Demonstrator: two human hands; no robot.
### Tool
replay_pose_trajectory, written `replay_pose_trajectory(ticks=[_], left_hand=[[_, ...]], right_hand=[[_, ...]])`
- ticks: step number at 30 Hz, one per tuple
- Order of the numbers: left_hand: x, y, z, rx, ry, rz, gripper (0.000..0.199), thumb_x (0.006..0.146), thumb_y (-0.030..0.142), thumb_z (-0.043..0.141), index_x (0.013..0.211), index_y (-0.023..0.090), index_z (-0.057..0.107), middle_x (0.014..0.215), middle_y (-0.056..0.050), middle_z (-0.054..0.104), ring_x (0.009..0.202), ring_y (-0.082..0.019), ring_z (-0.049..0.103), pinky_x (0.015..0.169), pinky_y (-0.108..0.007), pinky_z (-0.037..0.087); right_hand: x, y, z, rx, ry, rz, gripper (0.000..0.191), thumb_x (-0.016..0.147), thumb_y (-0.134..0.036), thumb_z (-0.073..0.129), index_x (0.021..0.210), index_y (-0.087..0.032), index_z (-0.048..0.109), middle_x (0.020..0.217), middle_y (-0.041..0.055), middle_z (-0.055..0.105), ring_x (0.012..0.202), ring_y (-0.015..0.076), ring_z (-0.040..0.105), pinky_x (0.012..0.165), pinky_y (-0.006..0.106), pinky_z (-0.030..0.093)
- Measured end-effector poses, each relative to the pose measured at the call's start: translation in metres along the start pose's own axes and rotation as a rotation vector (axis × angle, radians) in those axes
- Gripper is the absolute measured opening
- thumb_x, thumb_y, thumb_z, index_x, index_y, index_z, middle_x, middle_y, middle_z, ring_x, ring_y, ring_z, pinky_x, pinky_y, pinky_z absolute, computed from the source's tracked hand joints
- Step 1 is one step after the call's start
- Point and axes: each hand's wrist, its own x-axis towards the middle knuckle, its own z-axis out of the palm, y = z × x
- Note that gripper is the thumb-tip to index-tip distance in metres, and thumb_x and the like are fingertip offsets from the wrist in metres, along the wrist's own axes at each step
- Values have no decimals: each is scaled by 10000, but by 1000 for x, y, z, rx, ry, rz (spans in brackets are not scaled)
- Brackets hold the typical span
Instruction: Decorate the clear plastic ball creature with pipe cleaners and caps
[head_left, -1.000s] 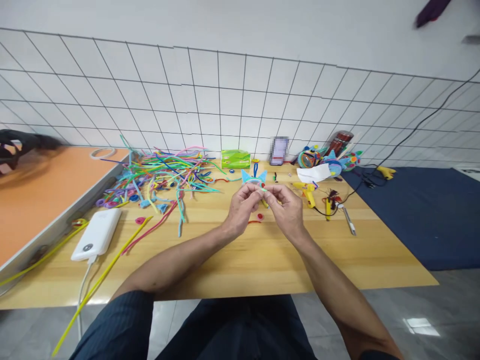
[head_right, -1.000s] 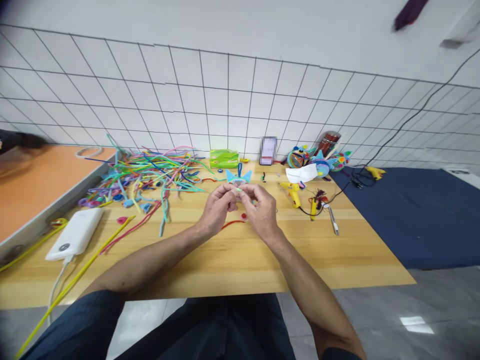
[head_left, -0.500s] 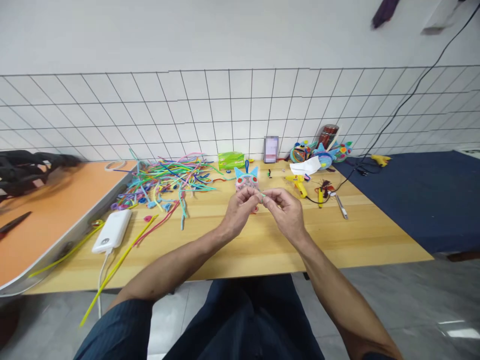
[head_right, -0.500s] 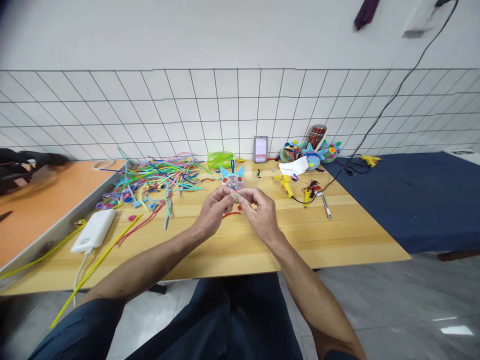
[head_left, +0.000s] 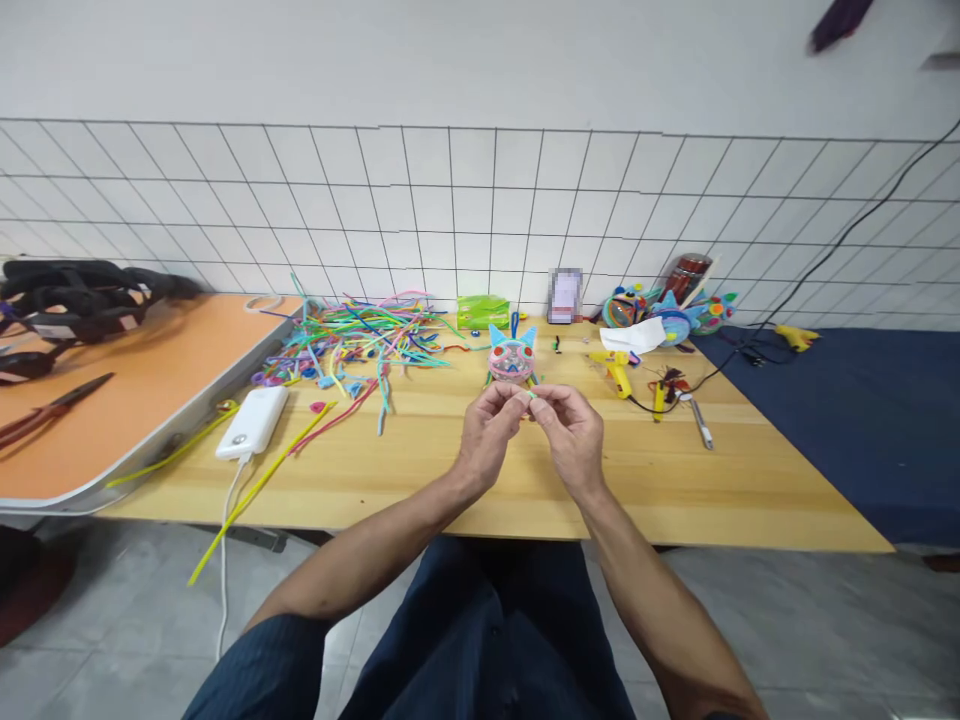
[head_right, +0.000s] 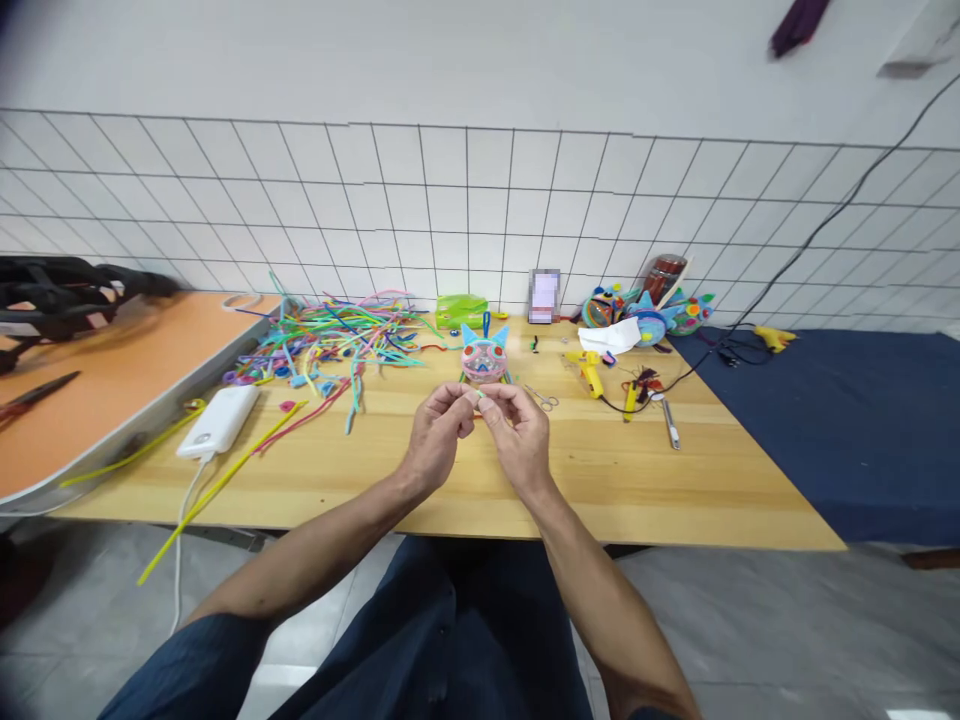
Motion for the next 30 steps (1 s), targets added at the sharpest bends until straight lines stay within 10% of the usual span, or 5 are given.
replay_pose_trajectory(ticks=[18, 30], left_hand=[[29, 1, -40, 99, -215, -124, 444, 773, 556, 880, 854, 161, 696, 725, 6, 702, 560, -63, 449, 549, -232, 345], [51, -30, -60, 119, -94, -151, 287, 772, 417, 799, 773, 176, 642, 583, 71, 519, 567, -75, 426, 592, -234, 355]], right_hand=[[28, 20, -8, -89, -162, 31, 239, 919, -469, 787, 943, -236, 743, 817, 12, 768, 727, 168, 715, 726, 328, 604], [49, 62, -7, -225, -323, -31, 151, 959, -377, 736, 1039, -249, 739, 914, 23, 808, 787, 173, 742, 736, 320, 593]])
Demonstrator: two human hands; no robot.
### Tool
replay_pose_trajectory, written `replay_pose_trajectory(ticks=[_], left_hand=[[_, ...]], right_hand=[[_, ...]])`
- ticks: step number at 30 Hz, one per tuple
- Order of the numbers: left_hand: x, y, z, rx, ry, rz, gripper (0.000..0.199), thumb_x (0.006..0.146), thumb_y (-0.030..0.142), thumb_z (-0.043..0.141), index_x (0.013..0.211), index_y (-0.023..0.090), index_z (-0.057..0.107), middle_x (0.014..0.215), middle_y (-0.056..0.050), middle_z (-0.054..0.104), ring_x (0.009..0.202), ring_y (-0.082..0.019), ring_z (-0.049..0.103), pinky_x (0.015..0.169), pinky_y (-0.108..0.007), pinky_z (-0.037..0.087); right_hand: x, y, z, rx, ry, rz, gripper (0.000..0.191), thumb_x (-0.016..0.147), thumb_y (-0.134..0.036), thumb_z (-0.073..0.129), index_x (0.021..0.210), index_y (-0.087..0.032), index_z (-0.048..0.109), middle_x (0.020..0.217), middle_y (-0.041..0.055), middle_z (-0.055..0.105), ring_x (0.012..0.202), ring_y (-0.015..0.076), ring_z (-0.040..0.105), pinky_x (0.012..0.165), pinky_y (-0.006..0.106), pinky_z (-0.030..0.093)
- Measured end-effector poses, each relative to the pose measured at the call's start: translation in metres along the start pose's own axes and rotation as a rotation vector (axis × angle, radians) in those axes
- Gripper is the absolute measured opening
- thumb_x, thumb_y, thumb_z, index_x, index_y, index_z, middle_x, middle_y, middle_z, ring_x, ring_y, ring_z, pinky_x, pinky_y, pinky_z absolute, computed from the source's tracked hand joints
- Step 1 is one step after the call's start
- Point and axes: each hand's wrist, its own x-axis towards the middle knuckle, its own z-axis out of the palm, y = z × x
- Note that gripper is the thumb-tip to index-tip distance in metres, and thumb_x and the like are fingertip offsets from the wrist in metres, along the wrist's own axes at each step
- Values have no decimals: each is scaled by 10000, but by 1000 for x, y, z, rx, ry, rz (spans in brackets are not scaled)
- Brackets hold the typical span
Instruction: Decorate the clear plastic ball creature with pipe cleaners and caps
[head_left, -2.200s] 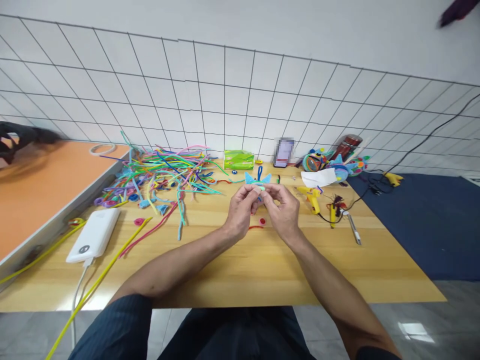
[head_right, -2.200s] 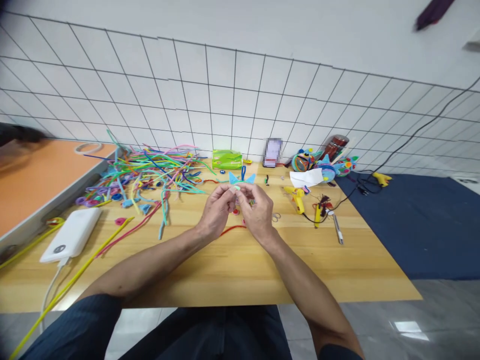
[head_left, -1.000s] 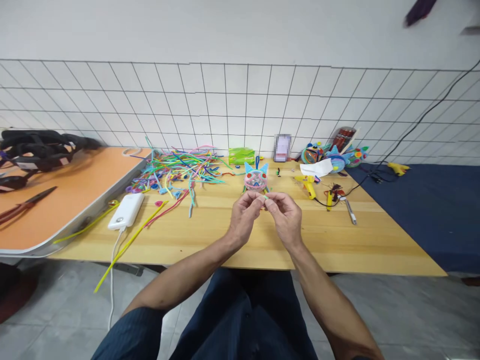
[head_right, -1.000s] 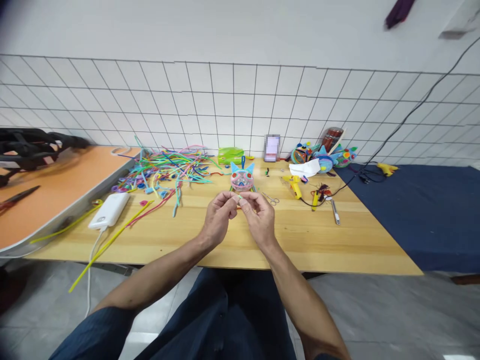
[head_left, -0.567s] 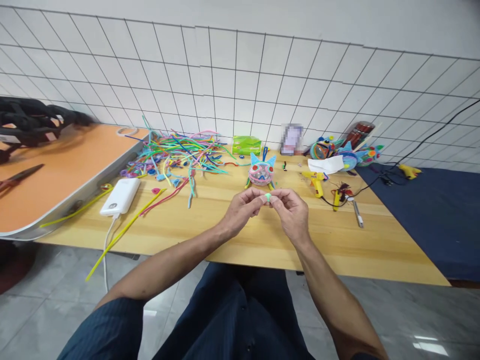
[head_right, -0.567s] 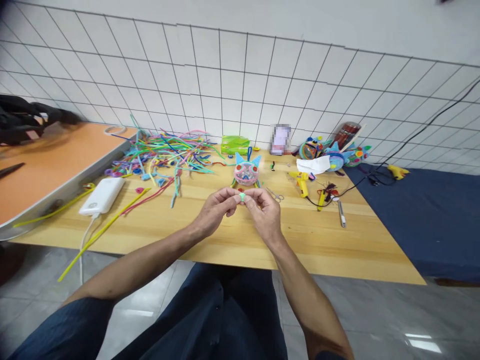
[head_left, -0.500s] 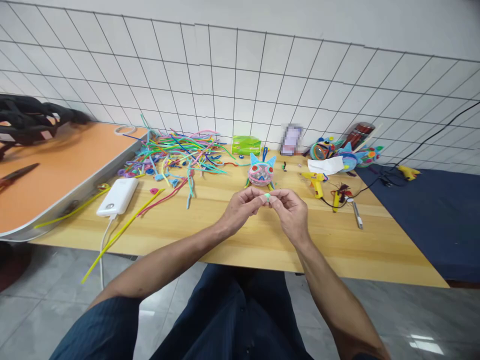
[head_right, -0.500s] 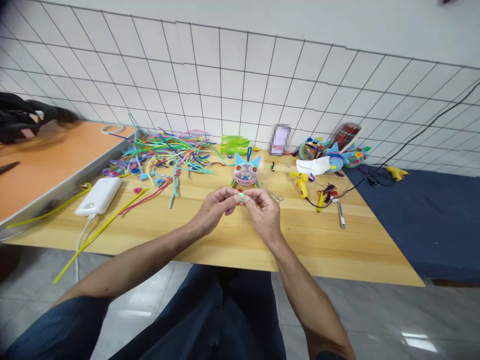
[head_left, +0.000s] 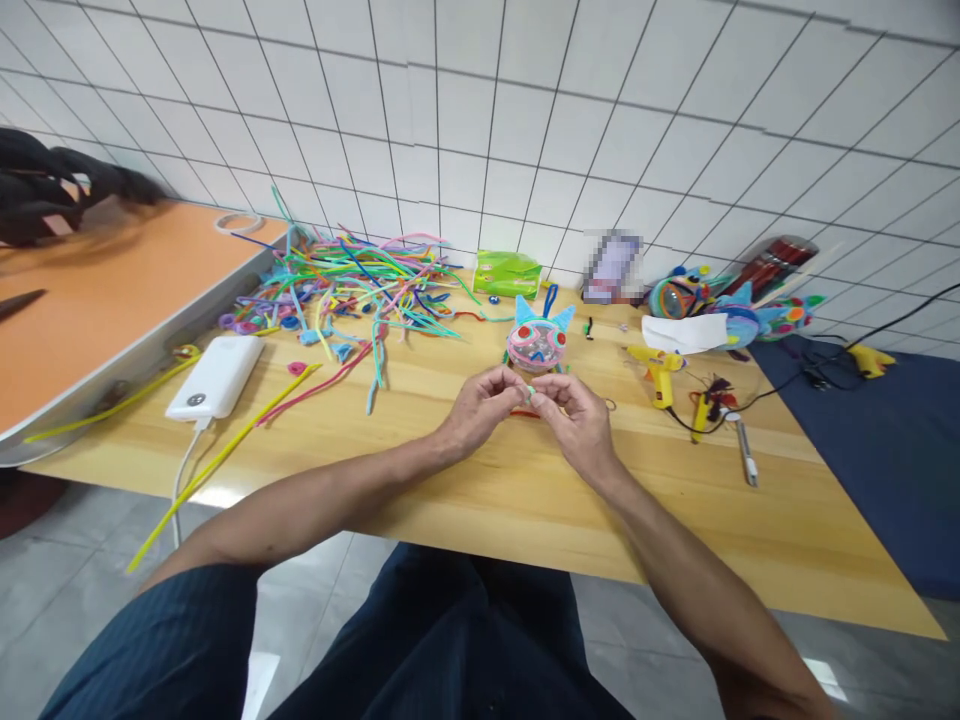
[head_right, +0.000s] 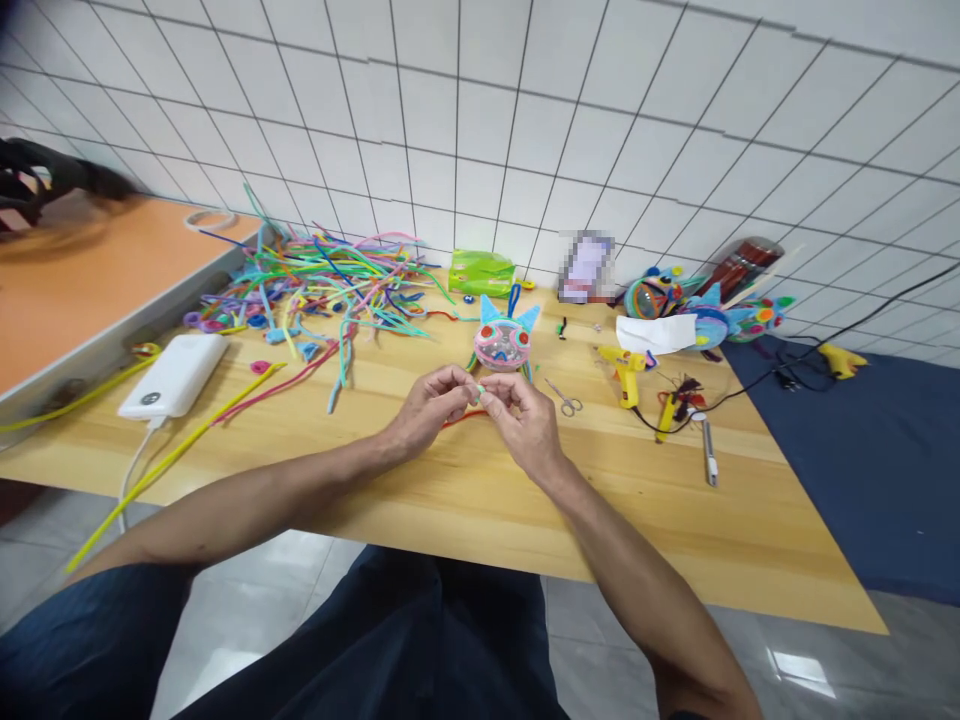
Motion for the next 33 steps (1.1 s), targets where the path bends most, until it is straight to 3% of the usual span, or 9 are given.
replay_pose_trajectory(ticks=[11, 20, 22, 25, 29, 33], left_hand=[[-8, -26, -15, 22, -3, -41, 281, 834, 426, 798, 789, 179, 670, 658, 43, 551, 656, -106, 470, 690, -265, 415], [-8, -31, -16, 21, 38, -83, 316, 814, 463, 819, 797, 182, 676, 628, 54, 512, 602, -95, 407, 615, -259, 359], [-6, -29, -17, 13, 56, -94, 303, 808, 451, 812, 798, 184, 669, 633, 53, 524, 583, -89, 402, 587, -255, 338], [-5, -26, -17, 1, 90, -104, 274, 798, 423, 796, 791, 189, 654, 643, 50, 537, 568, -82, 400, 564, -252, 327], [-6, -25, -17, -11, 61, -101, 267, 812, 413, 783, 783, 189, 640, 622, 60, 499, 571, -81, 381, 569, -250, 328], [-7, -28, -16, -42, 38, -79, 282, 810, 423, 788, 782, 181, 646, 663, 48, 529, 620, -89, 431, 620, -257, 363]], right_hand=[[-19, 19, 9, -115, -27, 64, 77, 963, -305, 728, 954, -249, 780, 876, 21, 830, 781, 180, 749, 763, 340, 598], [-18, 15, 11, -84, -32, 149, 102, 946, -331, 731, 950, -253, 796, 891, 4, 828, 793, 168, 743, 776, 325, 594], [-12, 16, -1, -154, 9, 166, 128, 938, -365, 732, 930, -249, 786, 877, 2, 819, 791, 172, 732, 784, 331, 588], [2, 25, -37, -340, 66, 215, 177, 939, -401, 710, 889, -241, 768, 838, 17, 798, 763, 192, 712, 776, 353, 576], [18, 52, -94, -710, -27, 248, 180, 879, -413, 756, 893, -234, 748, 899, 74, 798, 830, 256, 716, 833, 423, 557], [20, 79, -116, -961, -136, 328, 144, 880, -359, 700, 881, -215, 708, 942, 117, 764, 935, 292, 683, 887, 447, 534]])
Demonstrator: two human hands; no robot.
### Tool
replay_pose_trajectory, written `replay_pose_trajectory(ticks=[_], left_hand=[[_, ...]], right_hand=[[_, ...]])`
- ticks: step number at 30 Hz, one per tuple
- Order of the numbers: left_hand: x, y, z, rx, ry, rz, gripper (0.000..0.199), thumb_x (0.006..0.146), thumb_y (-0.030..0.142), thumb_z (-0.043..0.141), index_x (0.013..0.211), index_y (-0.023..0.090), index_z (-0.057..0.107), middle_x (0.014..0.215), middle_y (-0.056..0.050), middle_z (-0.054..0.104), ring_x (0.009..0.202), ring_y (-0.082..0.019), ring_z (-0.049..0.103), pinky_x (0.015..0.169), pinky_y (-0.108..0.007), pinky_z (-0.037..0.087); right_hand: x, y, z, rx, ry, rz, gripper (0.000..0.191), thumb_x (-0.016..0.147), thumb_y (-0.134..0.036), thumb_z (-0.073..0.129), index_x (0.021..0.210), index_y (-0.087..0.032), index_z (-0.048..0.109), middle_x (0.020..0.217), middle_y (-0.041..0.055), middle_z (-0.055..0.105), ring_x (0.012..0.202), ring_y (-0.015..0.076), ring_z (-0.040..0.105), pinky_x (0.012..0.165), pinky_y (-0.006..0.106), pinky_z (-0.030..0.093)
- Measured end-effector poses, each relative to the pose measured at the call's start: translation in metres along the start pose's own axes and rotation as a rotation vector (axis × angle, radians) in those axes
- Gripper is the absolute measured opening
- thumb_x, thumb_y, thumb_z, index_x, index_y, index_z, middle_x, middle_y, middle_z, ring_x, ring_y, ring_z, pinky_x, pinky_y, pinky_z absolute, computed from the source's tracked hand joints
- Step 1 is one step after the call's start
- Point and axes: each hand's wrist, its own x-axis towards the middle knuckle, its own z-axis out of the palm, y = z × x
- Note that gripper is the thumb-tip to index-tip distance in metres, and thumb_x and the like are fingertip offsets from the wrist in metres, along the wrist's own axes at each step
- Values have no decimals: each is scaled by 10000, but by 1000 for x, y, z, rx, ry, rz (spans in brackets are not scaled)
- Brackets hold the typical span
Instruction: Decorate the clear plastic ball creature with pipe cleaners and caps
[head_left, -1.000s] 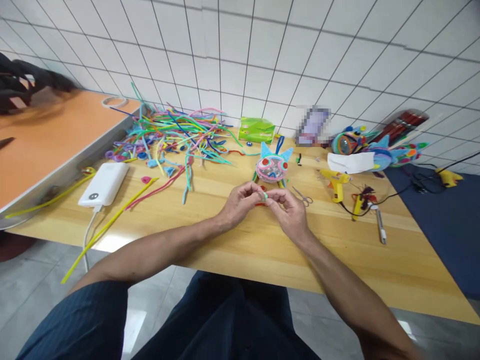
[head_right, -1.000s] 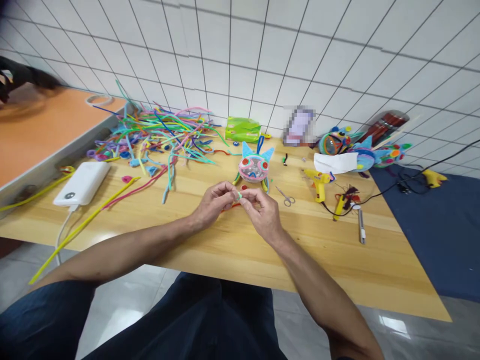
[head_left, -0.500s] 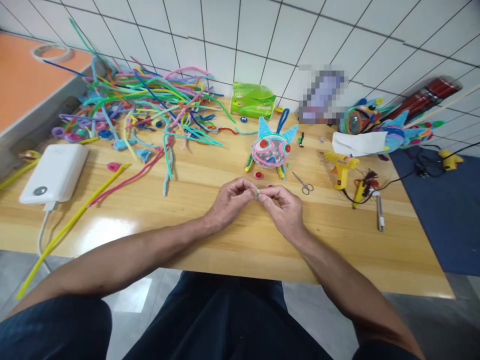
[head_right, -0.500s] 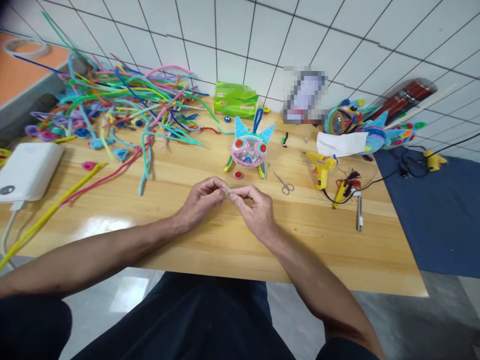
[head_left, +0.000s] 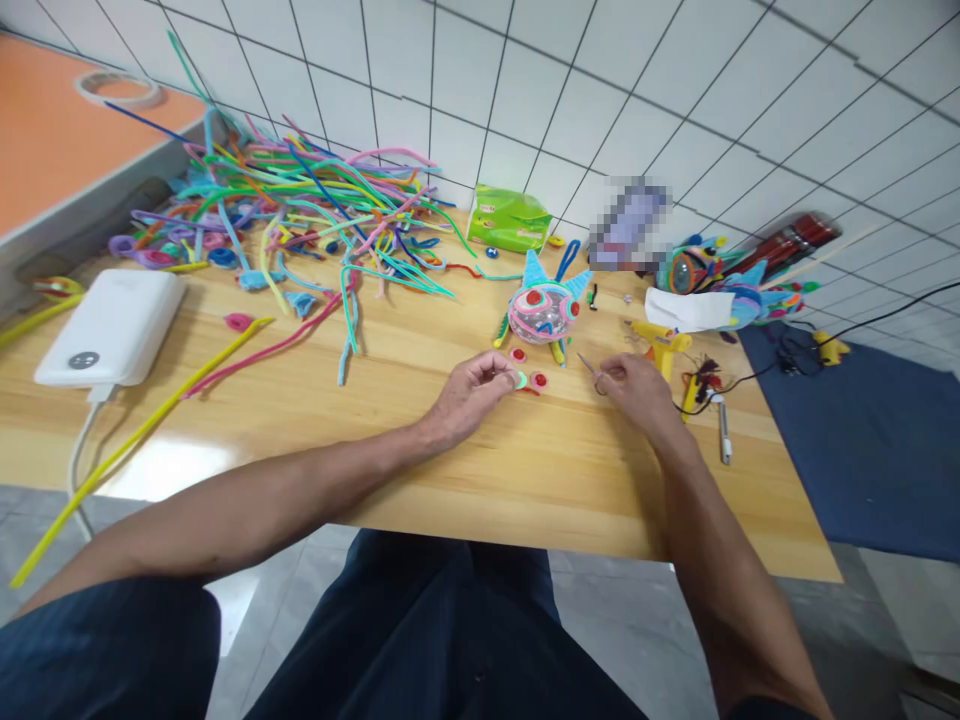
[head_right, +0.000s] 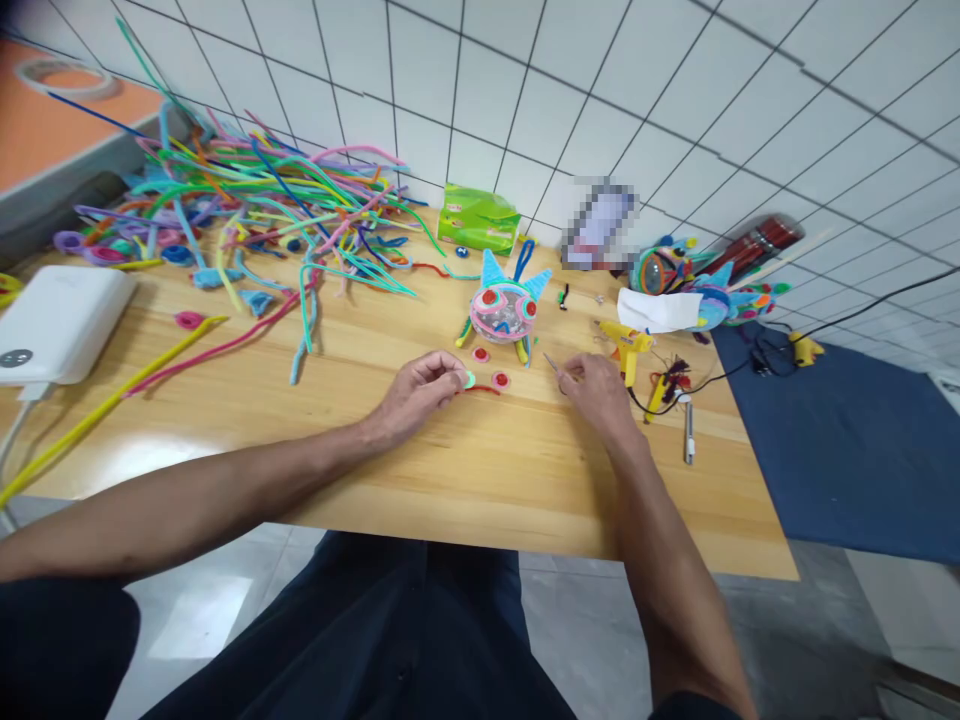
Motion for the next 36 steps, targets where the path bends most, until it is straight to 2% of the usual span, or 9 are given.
replay_pose_trajectory(ticks=[5, 10, 13, 16, 21, 24, 26, 30, 36], left_hand=[[1, -4, 0, 6, -36, 7, 253, 831, 399, 786, 809, 181, 659, 664, 49, 537, 663, -102, 468, 687, -268, 390], [0, -7, 0, -4, -48, -4, 243, 837, 389, 765, 799, 179, 649, 660, 58, 527, 650, -92, 450, 686, -263, 381], [0, -7, 0, -14, -54, -24, 244, 844, 390, 762, 791, 180, 650, 639, 58, 516, 642, -94, 451, 668, -258, 375], [-1, -8, 0, -16, -53, -40, 237, 841, 382, 786, 800, 182, 665, 629, 51, 522, 642, -101, 464, 653, -254, 379], [-1, -9, 1, -34, -76, -48, 270, 859, 418, 805, 814, 182, 682, 622, 45, 524, 655, -114, 504, 675, -266, 402], [0, -9, 1, -34, -88, -48, 273, 866, 434, 792, 828, 182, 692, 641, 42, 541, 665, -113, 511, 681, -263, 405], [0, -8, 0, -29, -95, -43, 265, 863, 426, 784, 830, 181, 688, 668, 36, 566, 663, -108, 504, 675, -260, 403], [0, -8, -1, -11, -104, -17, 211, 872, 377, 745, 835, 179, 685, 712, 27, 595, 662, -104, 489, 666, -262, 395], [1, -7, -2, -4, -115, -27, 199, 885, 369, 727, 838, 181, 682, 720, 21, 606, 671, -109, 489, 678, -271, 395]], right_hand=[[1, 4, 15, -74, -36, 5, 162, 912, -287, 580, 773, -225, 637, 884, 146, 713, 941, 316, 633, 906, 465, 500], [-3, 6, 11, -68, -25, 65, 113, 912, -318, 596, 873, -225, 647, 914, 129, 712, 883, 285, 619, 842, 429, 492], [-10, 6, -2, 109, -8, 89, 182, 898, -334, 587, 994, -216, 688, 920, 93, 719, 834, 255, 626, 810, 416, 501], [-17, -3, -20, 392, 2, 87, 250, 885, -400, 615, 1033, -223, 711, 801, 20, 666, 731, 210, 599, 724, 375, 501], [-23, -52, -35, 723, -177, -11, 164, 859, -378, 706, 950, -246, 738, 799, -2, 675, 657, 152, 560, 624, 309, 473], [-23, -84, -22, 763, -247, -55, 194, 866, -436, 755, 940, -258, 739, 749, -25, 638, 633, 140, 525, 598, 290, 453], [-25, -95, -7, 779, -251, -80, 253, 858, -500, 786, 901, -258, 724, 741, -27, 641, 650, 143, 537, 619, 290, 464], [-32, -96, 15, 801, -218, -97, 288, 864, -539, 803, 889, -260, 737, 744, -18, 678, 675, 156, 571, 635, 295, 474], [-41, -91, 23, 812, -231, -97, 247, 887, -509, 791, 902, -263, 775, 850, 5, 759, 719, 166, 610, 673, 310, 495]])
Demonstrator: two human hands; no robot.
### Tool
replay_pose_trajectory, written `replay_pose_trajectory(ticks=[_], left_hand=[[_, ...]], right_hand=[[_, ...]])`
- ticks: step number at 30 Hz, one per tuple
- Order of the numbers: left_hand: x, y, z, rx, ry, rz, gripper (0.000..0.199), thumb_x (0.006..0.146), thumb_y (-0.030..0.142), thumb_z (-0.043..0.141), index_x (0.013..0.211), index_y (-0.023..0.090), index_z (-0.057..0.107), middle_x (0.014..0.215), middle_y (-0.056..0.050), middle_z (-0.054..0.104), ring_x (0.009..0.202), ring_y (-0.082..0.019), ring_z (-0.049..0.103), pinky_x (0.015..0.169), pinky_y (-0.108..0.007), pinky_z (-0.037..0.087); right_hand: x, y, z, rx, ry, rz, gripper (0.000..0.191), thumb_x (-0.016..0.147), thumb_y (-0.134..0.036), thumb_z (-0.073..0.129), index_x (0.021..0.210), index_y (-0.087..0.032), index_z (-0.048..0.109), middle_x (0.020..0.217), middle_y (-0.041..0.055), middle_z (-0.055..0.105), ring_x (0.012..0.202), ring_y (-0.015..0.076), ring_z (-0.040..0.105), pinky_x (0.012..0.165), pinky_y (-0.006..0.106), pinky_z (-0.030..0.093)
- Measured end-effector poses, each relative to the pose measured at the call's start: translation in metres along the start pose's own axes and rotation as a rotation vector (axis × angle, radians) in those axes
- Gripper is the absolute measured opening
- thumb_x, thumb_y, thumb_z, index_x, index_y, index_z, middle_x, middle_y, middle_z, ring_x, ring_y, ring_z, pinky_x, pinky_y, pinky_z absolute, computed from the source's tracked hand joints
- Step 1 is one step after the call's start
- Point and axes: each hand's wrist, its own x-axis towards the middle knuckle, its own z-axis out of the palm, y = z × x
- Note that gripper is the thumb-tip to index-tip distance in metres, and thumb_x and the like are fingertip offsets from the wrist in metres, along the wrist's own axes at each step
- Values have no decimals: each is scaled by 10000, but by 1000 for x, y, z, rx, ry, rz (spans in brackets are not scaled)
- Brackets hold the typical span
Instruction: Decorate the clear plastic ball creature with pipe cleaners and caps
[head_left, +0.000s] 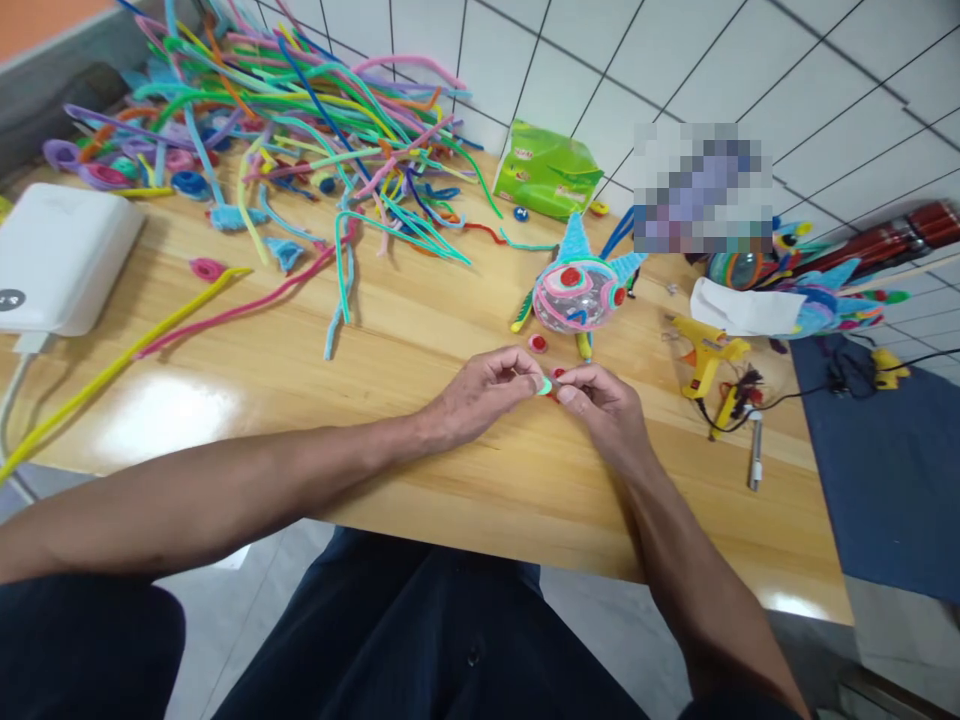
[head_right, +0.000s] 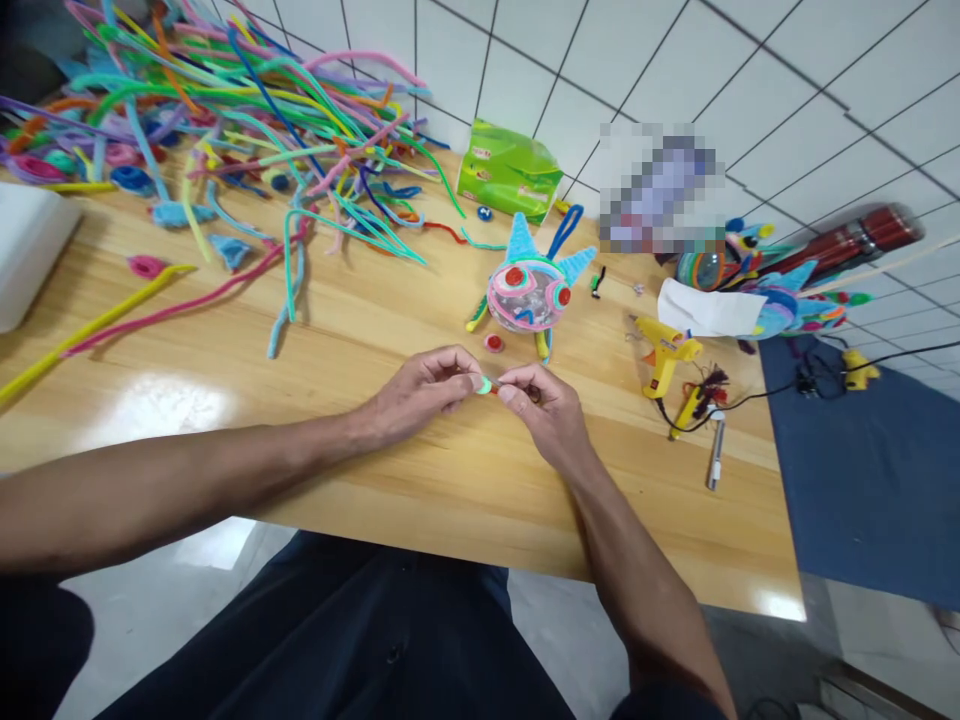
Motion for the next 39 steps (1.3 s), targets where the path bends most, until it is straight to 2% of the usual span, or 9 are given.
replay_pose_trajectory(ticks=[9, 20, 32, 39], left_hand=[[-1, 0, 0, 13, 13, -37, 207, 868, 381, 725, 839, 180, 685, 747, 20, 602, 666, -102, 468, 649, -268, 370], [-2, 4, 1, -31, -12, -82, 198, 852, 369, 732, 833, 187, 655, 680, 45, 529, 608, -90, 442, 601, -261, 351], [0, 3, 0, -51, -32, -83, 192, 863, 354, 710, 844, 172, 652, 681, 52, 541, 597, -79, 458, 601, -255, 354], [1, 2, -1, -68, -30, -104, 189, 830, 349, 710, 832, 167, 658, 680, 52, 558, 585, -75, 459, 593, -256, 340]], right_hand=[[1, 2, 5, 15, -13, -7, 261, 917, -542, 766, 906, -282, 781, 845, 6, 750, 742, 181, 622, 700, 330, 510], [-1, 4, 8, 14, -12, -35, 261, 945, -536, 739, 925, -280, 784, 862, 4, 752, 780, 185, 652, 739, 339, 535], [-1, 4, 8, 69, -22, -109, 141, 970, -399, 739, 929, -269, 774, 837, -14, 733, 756, 157, 637, 714, 306, 506], [-1, 0, 8, 7, -12, -207, 67, 974, -302, 737, 928, -284, 782, 842, -30, 736, 769, 153, 657, 731, 297, 512]])
